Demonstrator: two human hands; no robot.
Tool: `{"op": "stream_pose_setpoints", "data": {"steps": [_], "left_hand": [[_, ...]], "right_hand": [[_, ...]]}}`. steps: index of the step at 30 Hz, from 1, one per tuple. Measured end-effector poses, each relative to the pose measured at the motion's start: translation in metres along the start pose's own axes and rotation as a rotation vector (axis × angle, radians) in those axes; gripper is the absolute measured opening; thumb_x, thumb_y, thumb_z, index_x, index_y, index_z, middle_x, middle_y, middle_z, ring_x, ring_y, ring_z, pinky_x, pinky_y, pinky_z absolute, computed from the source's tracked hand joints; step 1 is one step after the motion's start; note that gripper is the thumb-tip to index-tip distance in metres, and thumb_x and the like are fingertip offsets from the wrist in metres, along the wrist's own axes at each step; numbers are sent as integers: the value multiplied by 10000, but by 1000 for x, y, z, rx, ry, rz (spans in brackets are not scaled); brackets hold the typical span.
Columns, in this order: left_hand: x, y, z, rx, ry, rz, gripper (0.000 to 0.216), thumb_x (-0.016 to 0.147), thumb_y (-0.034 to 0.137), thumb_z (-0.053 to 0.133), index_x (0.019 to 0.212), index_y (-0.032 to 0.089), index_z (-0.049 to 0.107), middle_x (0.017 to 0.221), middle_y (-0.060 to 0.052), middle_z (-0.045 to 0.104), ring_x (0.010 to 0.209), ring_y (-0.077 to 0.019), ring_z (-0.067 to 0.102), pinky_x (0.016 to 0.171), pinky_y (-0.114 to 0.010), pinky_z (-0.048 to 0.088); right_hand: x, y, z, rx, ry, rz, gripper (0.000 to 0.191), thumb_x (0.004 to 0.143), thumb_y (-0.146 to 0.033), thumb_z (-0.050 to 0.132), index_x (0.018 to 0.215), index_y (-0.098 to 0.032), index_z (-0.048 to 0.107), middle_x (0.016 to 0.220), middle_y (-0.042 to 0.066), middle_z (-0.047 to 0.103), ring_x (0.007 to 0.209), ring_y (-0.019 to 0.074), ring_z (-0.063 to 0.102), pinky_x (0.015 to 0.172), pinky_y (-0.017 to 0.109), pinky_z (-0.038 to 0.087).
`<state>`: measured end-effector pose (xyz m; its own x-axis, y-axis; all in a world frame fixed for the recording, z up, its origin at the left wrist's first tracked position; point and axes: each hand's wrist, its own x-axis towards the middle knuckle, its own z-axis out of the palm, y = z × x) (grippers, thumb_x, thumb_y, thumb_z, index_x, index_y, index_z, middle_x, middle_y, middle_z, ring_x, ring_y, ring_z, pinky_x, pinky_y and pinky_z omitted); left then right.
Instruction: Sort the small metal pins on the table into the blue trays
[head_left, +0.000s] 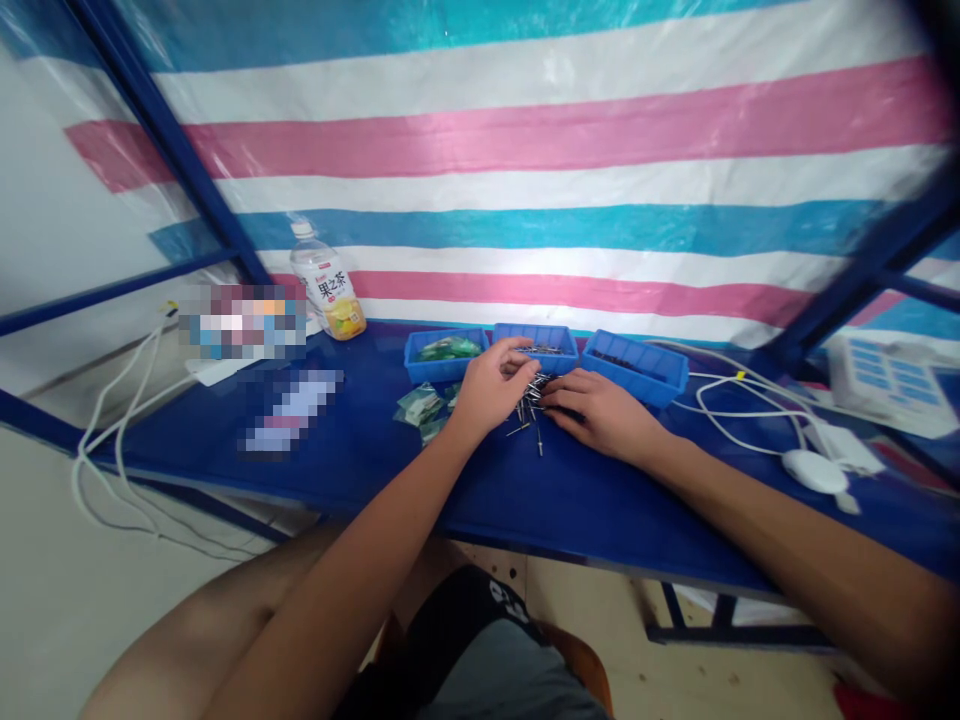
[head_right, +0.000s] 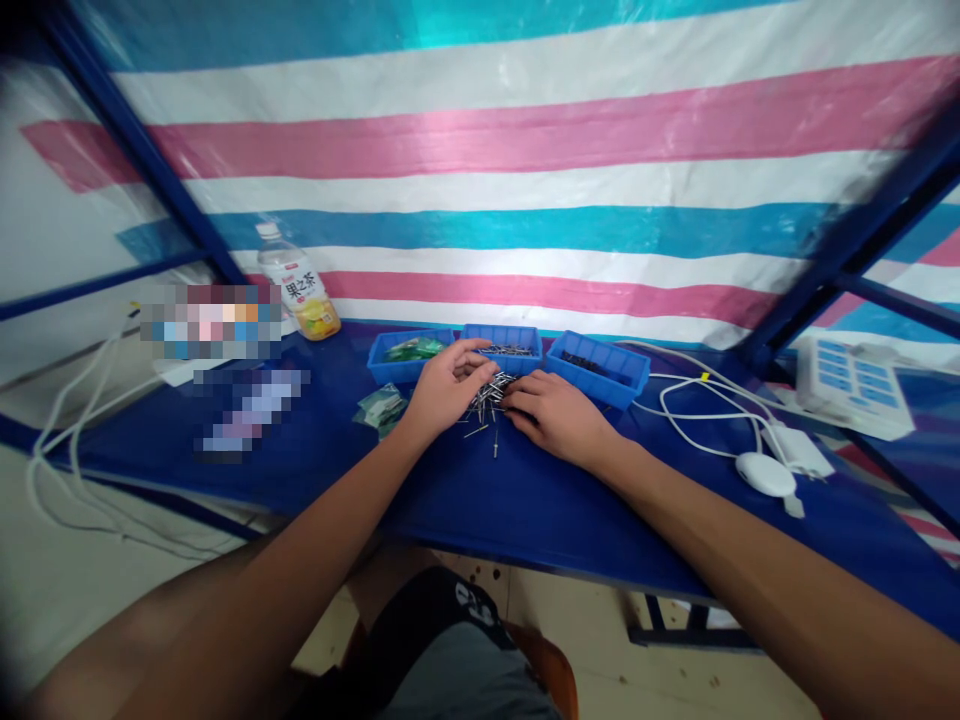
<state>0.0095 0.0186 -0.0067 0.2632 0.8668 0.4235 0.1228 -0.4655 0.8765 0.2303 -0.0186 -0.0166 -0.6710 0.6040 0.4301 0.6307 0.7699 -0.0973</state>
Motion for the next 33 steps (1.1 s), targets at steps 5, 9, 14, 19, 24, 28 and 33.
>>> {"op": "stream_pose_setpoints", "data": {"steps": [5, 9, 14, 19, 24, 28, 33], "left_hand": [[0, -2, 0, 31, -13, -8, 318, 960, 272, 711, 1265, 189, 682, 1012, -85, 807, 914, -208, 761, 913, -394, 611], [-1, -1, 0, 35, -21, -14, 318, 964, 280, 705, 1268, 189, 683, 1020, -87, 807, 924, -210, 762, 915, -395, 611], [-1, 1, -1, 51, -21, -11, 314, 964, 284, 706, 1262, 185, 689, 1011, -89, 806, 919, -210, 758, 912, -395, 610], [-1, 2, -1, 56, -22, -14, 295, 953, 260, 720, 1237, 183, 701, 1009, -94, 807, 913, -211, 756, 913, -400, 614], [-2, 2, 0, 76, -44, -8, 276, 957, 288, 719, 1214, 185, 718, 983, -87, 806, 885, -214, 756, 895, -404, 618], [-5, 5, 0, 85, -83, -2, 280, 963, 307, 709, 1216, 188, 726, 974, -89, 814, 863, -216, 769, 863, -387, 628], [-8, 10, 0, 106, -186, -5, 327, 991, 307, 655, 1286, 192, 734, 961, -87, 833, 813, -224, 792, 830, -381, 650]], "right_hand": [[0, 4, -1, -70, 1, 41, 193, 1042, -229, 582, 1128, -210, 753, 1100, 109, 791, 1026, 282, 688, 916, 449, 534], [-1, 6, -2, -114, 11, 66, 201, 1036, -214, 560, 1070, -204, 758, 997, 109, 788, 961, 286, 688, 850, 436, 522], [-1, 4, -3, -60, 109, 136, 236, 1031, -244, 543, 1118, -226, 762, 1003, 108, 778, 924, 284, 680, 828, 431, 550], [1, 0, -7, 107, 229, 255, 450, 980, -213, 557, 1418, -246, 654, 1001, 85, 726, 896, 267, 669, 840, 433, 577], [0, 0, -9, 204, 296, 321, 433, 964, -203, 534, 1363, -244, 698, 924, 65, 669, 807, 230, 644, 738, 398, 574], [-2, 2, -7, 272, 337, 401, 315, 941, -253, 604, 1230, -233, 726, 907, 52, 722, 780, 222, 676, 700, 385, 573], [-2, 1, -5, 295, 370, 465, 148, 940, -357, 700, 1015, -236, 740, 885, 46, 768, 767, 225, 705, 720, 391, 576]]}}
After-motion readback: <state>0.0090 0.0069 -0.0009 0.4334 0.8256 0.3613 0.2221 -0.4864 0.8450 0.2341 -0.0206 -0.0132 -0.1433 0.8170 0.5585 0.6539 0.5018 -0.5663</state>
